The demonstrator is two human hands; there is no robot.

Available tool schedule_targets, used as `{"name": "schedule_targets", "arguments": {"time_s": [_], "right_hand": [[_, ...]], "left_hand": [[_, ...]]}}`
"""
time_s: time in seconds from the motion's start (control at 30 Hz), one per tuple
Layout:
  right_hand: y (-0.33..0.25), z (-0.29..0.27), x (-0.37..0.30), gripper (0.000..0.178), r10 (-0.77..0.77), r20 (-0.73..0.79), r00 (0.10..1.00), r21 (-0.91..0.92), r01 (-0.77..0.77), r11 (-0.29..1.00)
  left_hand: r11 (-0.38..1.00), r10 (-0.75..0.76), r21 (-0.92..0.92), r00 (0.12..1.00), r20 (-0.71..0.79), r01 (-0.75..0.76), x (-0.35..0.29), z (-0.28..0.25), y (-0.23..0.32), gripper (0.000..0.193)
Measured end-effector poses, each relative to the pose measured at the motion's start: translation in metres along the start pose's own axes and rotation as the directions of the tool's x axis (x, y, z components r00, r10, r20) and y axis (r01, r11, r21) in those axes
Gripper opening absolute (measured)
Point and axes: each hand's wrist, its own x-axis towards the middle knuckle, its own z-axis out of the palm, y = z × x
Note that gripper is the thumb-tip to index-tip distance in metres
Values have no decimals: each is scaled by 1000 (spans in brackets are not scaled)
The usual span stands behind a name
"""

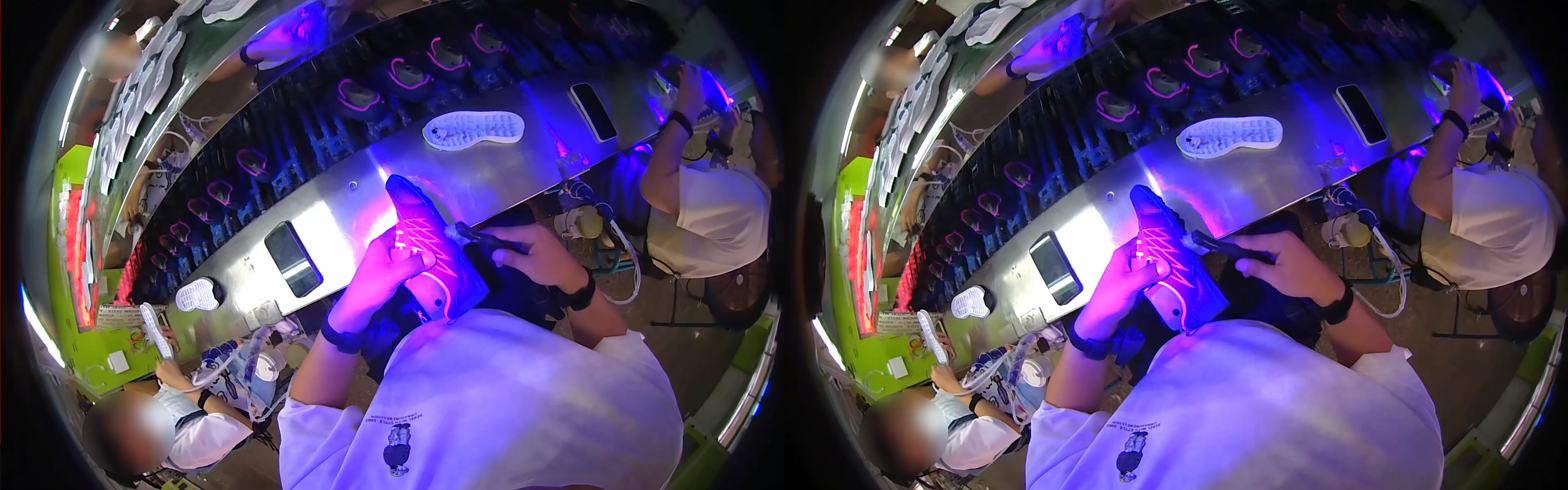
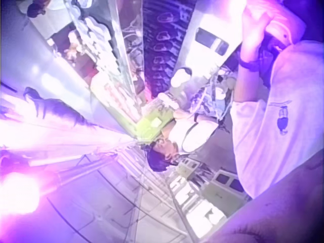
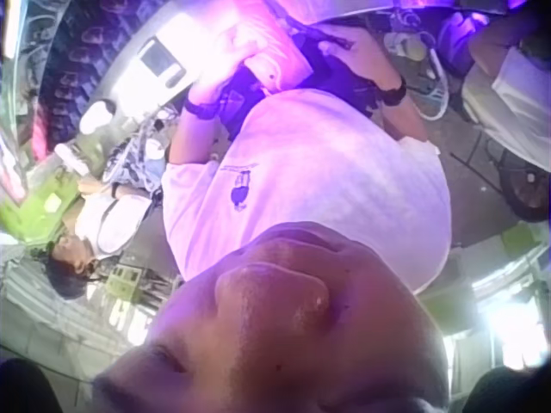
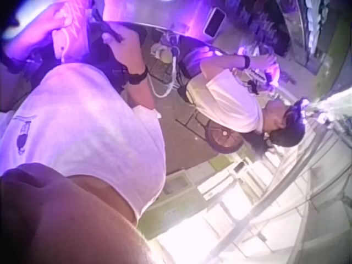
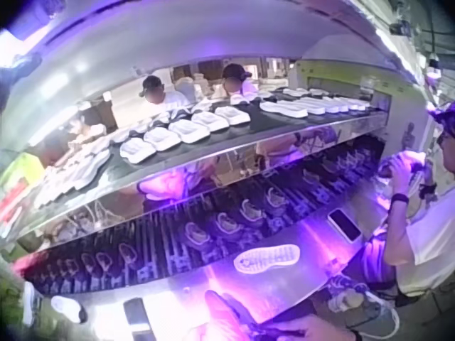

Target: The recorder is assembling and inspecting shoe uppers and soles on a conveyor belt using a handheld electronic tool with a purple light.

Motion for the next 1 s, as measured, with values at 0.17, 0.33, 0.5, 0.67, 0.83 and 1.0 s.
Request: {"name": "schedule_targets", "arguments": {"time_s": [0.17,0.33,0.5,0.67,0.83,1.0], "right_hand": [[-5,2,14,38,-170,-99,980,-140,155,978],[-11,12,19,42,46,-12,999,123,-44,991],[-35,4,0,45,120,183,976,104,-141,985],[-35,8,-12,42,73,75,995,-98,-66,993],[-38,14,-15,41,-37,-9,999,-259,34,965],[-45,4,-1,40,-191,-53,980,-483,143,864]], "left_hand": [[1000,-20,-17,1000,5,20,-6,2,-3,61],[995,77,-64,993,-86,-82,-19,-7,-5,58],[989,146,61,953,-267,-135,-27,-23,-7,59],[983,163,-35,951,-264,-178,-26,-27,-13,58],[977,111,-140,949,-295,-158,-25,-28,-19,55],[930,-131,-361,981,-141,72,-28,-23,-15,49]]}}
